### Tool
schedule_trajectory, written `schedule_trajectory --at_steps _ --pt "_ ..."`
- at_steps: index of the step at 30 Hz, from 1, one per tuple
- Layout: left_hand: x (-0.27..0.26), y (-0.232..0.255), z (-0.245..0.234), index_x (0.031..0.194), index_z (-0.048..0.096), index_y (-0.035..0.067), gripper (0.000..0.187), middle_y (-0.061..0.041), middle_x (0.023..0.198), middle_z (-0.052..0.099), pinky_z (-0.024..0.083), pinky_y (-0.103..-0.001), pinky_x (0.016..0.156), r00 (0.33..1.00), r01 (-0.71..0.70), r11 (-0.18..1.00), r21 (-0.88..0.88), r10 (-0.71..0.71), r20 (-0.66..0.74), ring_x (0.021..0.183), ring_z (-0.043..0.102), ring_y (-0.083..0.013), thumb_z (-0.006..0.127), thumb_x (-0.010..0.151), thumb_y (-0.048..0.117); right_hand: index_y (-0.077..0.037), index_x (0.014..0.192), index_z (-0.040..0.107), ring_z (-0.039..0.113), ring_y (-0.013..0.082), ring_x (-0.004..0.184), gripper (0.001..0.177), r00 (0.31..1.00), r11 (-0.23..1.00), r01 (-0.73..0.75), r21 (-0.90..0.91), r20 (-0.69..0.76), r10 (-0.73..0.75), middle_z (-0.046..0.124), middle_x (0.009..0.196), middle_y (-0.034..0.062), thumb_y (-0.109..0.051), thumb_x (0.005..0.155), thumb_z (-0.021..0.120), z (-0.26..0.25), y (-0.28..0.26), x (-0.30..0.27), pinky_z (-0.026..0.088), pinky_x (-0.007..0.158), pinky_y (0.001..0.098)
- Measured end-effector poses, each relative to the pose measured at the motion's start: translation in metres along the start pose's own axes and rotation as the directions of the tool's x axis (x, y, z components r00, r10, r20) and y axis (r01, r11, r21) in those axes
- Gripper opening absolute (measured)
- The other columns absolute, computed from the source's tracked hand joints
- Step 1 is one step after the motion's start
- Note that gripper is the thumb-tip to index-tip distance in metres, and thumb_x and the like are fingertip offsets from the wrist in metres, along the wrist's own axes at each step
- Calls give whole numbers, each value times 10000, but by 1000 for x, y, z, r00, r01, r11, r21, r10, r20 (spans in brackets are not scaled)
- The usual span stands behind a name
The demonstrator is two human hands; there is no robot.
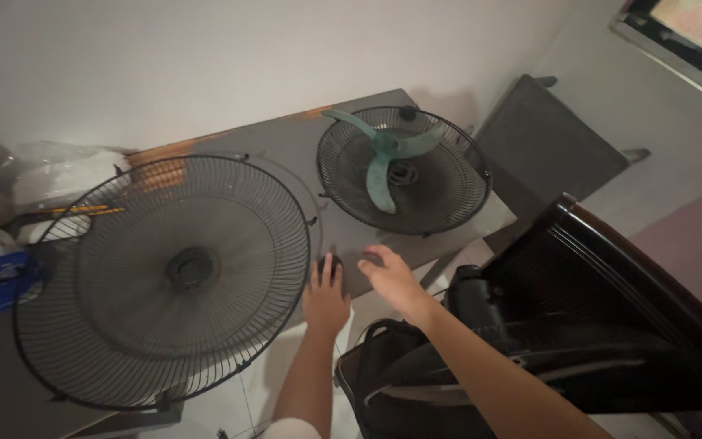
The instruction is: The person disassembles a standing electric fan by removing the front grille, fan blades, and rear grille, then reassembles the components in reverse order. The person handles the fan parts by hand and places them on a nearby table during disassembly.
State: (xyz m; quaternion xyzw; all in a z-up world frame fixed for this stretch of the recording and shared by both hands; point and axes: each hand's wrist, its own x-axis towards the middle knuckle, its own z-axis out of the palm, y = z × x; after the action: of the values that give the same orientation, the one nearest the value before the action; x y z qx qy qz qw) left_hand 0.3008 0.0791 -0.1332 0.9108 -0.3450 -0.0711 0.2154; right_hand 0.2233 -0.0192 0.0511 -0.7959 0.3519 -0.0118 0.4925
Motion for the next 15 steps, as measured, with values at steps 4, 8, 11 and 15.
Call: schedule_trajectory --at_steps 4,8,11,15 --pt "9 13 -20 1441 504 31 621 -200 1586 331 344 -533 1134 986 -152 972 -181 137 -92 1418 380 -412 661 897 286 -85 1404 562 598 278 1314 506 997 997 74 -34 -1 -74 635 1397 154 -294 944 600 2 14 8 450 1080 364" --pt "23 30 -49 1337 613 10 449 -218 1454 551 422 -437 1113 987 -108 837 -537 28 -156 1341 530 -390 624 935 212 -58 1409 564 494 306 1399 505 925 904 337 -263 -83 -369 543 1487 163 -305 971 607 1 34 27 379 1150 373" --pt "11 28 -81 1316 628 -8 436 -236 1397 601 424 -435 1102 962 -154 822 -548 -2 -275 1315 548 -396 643 922 177 -57 1421 562 452 304 1434 512 884 870 424 -250 -94 -458 508 1528 167 -302 975 614 -5 40 22 349 1167 373" --pt "-20 32 -131 1328 617 1 440 -224 1357 634 485 -416 1053 952 -108 769 -630 -102 -288 1224 638 -370 628 924 176 -101 1455 532 431 274 1459 534 926 927 366 -86 -65 -371 490 1559 119 -314 970 603 -16 20 -10 338 1162 367"
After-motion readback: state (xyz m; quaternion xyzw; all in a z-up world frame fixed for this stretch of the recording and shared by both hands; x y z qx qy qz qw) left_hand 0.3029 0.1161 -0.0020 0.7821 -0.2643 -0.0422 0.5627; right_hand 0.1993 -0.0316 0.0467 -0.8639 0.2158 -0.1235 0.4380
